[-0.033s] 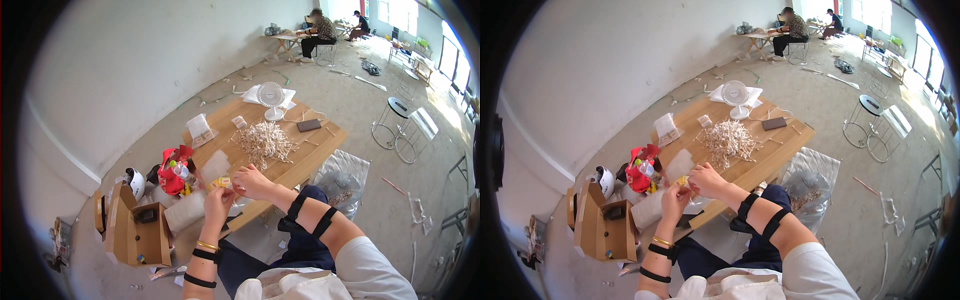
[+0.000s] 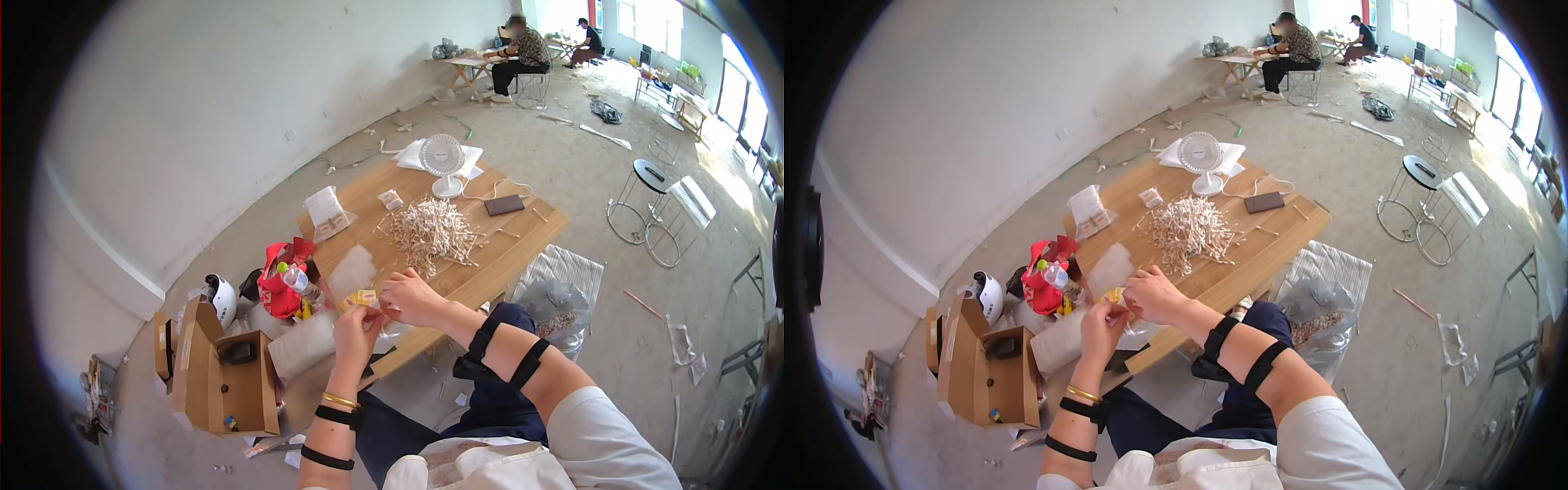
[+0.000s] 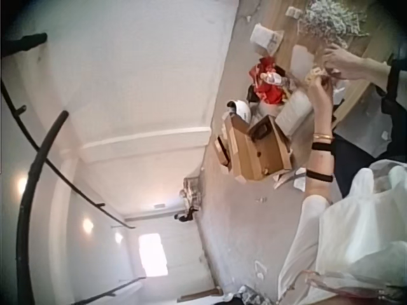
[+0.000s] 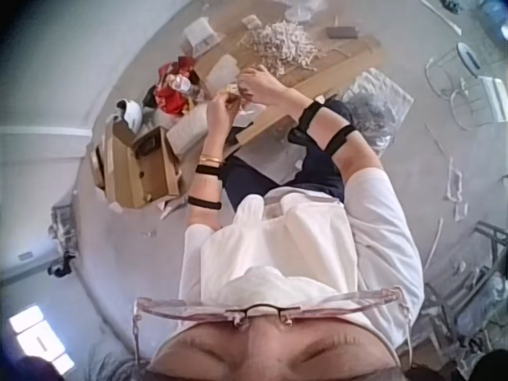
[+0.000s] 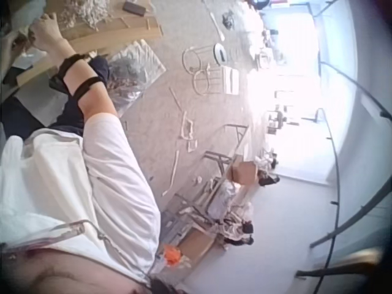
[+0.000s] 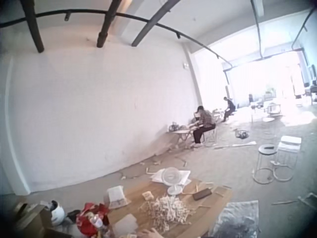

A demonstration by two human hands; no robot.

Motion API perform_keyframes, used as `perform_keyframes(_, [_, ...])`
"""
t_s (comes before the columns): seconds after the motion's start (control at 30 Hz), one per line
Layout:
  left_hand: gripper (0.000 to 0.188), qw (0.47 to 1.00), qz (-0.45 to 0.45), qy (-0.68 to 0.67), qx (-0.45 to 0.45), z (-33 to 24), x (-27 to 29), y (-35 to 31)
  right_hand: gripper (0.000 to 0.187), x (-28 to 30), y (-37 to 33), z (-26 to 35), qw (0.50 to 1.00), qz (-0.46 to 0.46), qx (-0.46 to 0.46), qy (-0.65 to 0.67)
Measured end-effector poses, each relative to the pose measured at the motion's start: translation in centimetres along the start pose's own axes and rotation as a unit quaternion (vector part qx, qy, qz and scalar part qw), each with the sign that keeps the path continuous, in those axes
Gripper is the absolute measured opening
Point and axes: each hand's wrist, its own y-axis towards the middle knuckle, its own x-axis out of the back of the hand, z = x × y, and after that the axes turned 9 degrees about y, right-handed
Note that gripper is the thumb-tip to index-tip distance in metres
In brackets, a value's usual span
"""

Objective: Organizing and packaging cotton swabs into small plastic bags.

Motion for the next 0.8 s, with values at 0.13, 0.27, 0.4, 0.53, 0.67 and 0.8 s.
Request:
perform_keyframes(0.13, [0.013, 0.999, -0.021, 0.017, -0.033, 0.2, -0.2, 0.0, 0.004, 0.2, 0.0, 0.3, 1.0, 0.0, -0.004, -0.006])
perform_keyframes(0.27, [0.012, 0.999, -0.024, 0.024, -0.029, -0.3, 0.2, -0.1, 0.005, 0.7, -0.3, 0.1, 1.0, -0.004, -0.023, -0.002])
perform_keyframes(0.4, [0.011, 0.992, -0.045, 0.094, -0.068, 0.5, 0.8, -1.0, 0.006, 1.2, -0.8, -0.5, 0.999, -0.037, 0.003, -0.017])
perform_keyframes(0.53, [0.013, 0.989, -0.058, 0.112, -0.076, 1.7, 1.4, -2.2, 0.005, 2.3, -2.3, -2.6, 0.998, -0.027, -0.029, -0.044])
perform_keyframes(0.67, [0.012, 0.988, -0.057, 0.121, -0.076, 3.0, 2.4, -3.5, 0.004, 3.0, -2.2, -2.6, 0.997, 0.014, -0.057, -0.046])
perform_keyframes(0.8, [0.011, 0.989, -0.065, 0.116, -0.068, 4.0, 3.1, -4.8, 0.002, 2.5, -2.4, -3.0, 0.998, 0.009, -0.061, -0.012])
